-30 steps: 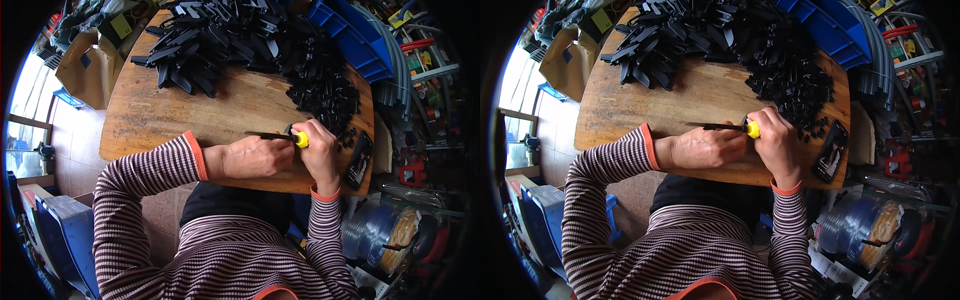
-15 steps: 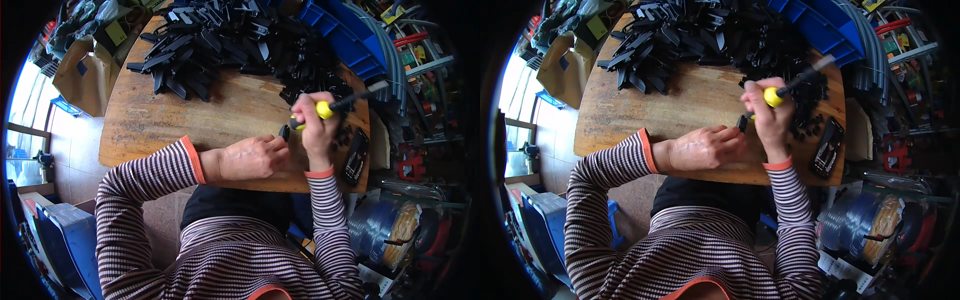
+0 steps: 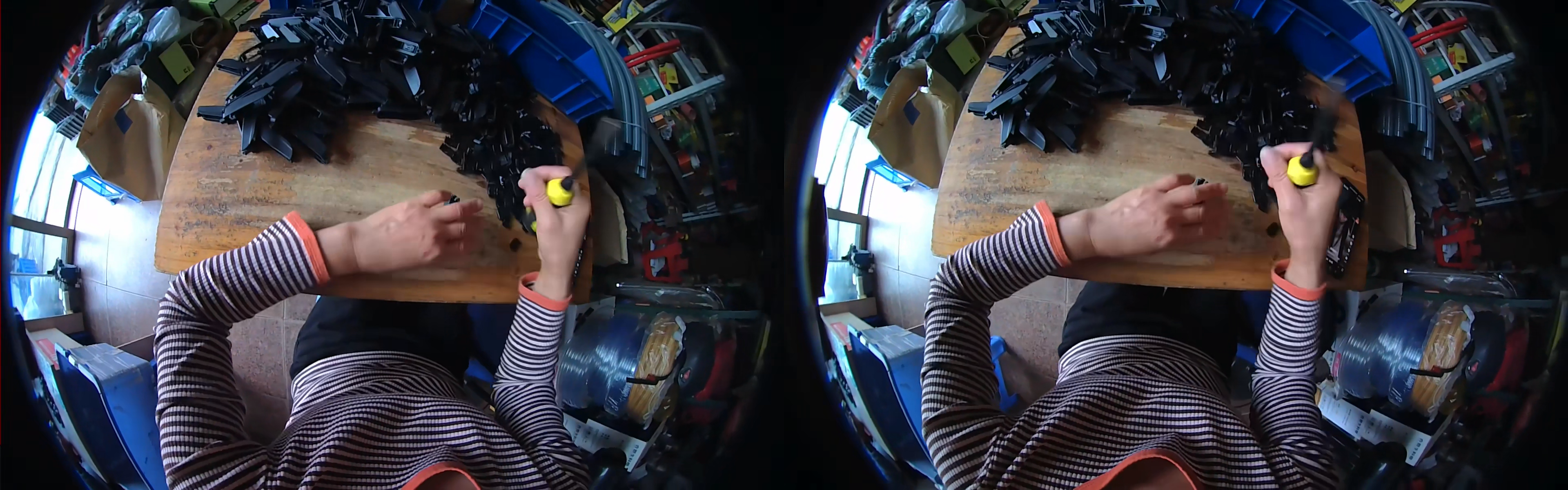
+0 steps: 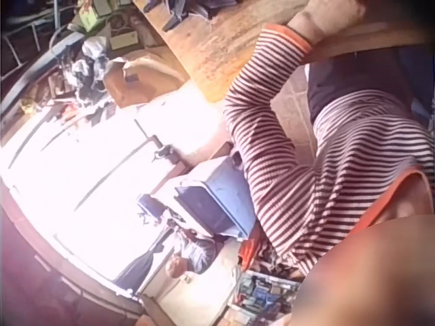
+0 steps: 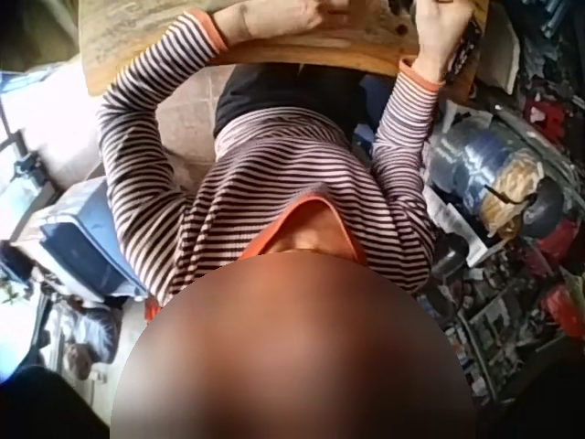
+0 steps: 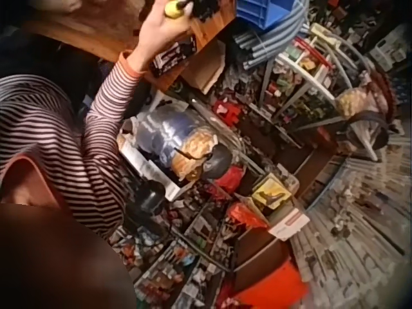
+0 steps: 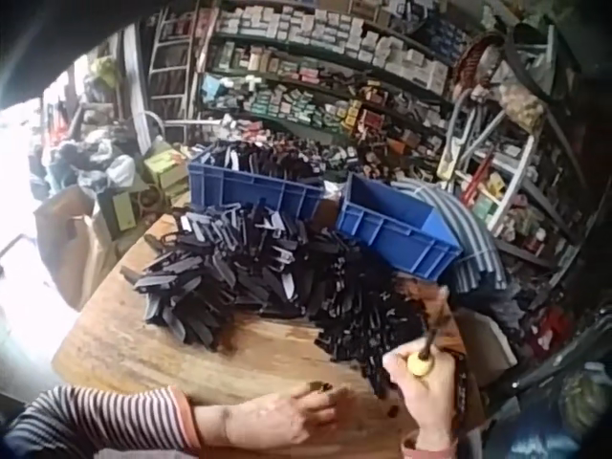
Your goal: Using a scraping tool to remove excess plastic material from small manufactured parts.
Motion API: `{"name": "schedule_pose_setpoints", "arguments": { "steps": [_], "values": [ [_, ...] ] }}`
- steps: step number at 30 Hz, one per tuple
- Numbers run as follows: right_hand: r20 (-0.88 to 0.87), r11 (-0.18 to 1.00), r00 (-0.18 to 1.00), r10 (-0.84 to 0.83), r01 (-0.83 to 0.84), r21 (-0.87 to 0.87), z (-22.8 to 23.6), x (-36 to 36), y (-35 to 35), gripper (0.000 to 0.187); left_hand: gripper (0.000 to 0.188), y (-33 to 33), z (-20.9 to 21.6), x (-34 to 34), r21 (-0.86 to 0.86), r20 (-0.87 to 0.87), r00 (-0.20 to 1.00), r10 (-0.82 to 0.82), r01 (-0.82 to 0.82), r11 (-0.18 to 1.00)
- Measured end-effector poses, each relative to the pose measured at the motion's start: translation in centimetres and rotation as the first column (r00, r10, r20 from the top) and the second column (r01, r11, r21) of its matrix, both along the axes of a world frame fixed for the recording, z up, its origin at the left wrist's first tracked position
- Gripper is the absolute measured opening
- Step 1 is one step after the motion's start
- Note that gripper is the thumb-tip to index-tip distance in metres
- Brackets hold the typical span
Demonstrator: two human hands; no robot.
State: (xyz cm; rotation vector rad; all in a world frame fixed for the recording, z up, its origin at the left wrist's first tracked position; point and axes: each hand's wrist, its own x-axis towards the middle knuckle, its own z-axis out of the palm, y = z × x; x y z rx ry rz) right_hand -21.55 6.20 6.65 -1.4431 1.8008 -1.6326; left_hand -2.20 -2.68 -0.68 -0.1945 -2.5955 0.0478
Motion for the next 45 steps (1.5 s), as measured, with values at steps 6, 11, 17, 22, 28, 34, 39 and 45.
{"name": "schedule_pose_setpoints", "arguments": {
  "steps": [6, 11, 17, 22, 28, 34, 39, 45],
  "values": [
    [-0.615, 0.925, 0.782, 0.102, 0.153, 0.349, -3.9, -2.0, 1.9, 0.017, 0.024, -0.6, 1.1, 1.0, 0.152, 0.122, 0.988, 0.098, -0.116, 0.981],
    [-0.669, 0.937, 0.733, 0.121, 0.139, 0.321, -4.0, -2.8, 1.9, 0.017, 0.025, -2.9, 1.4, 7.4, 0.267, 0.133, 0.878, 0.460, -0.478, 0.836],
    [-0.587, 0.899, 0.779, 0.222, 0.069, 0.432, -3.6, -3.3, 1.3, 0.019, 0.026, -5.6, 1.6, 11.3, 0.107, 0.093, 0.779, 0.620, -0.627, 0.772],
    [-0.654, 0.936, 0.750, 0.102, 0.149, 0.317, -3.6, -2.5, 0.8, 0.015, 0.021, -4.8, 1.9, 8.2, 0.012, 0.044, 0.886, 0.462, -0.463, 0.887],
    [-0.531, 0.954, 0.846, 0.055, 0.112, 0.278, -2.0, 0.0, -0.7, 0.015, 0.014, 0.9, 1.1, 1.3, -0.061, -0.109, 0.971, 0.213, -0.221, 0.973],
    [-0.447, 0.947, 0.839, 0.311, -0.236, 0.217, -2.3, 0.8, -1.5, 0.017, 0.021, 2.2, 1.3, 2.2, -0.041, 0.129, 0.979, 0.156, -0.152, 0.988],
    [-0.449, 0.949, 0.844, 0.293, -0.202, 0.240, -2.5, 1.8, -2.0, 0.017, 0.026, 2.0, 1.5, 3.1, 0.114, 0.122, 0.982, 0.143, -0.157, 0.981],
    [-0.499, 0.933, 0.789, 0.359, -0.292, 0.210, -2.5, 3.5, -3.1, 0.018, 0.030, 1.9, 1.0, 3.1, 0.073, 0.109, 0.983, 0.149, -0.157, 0.985]
  ]
}}
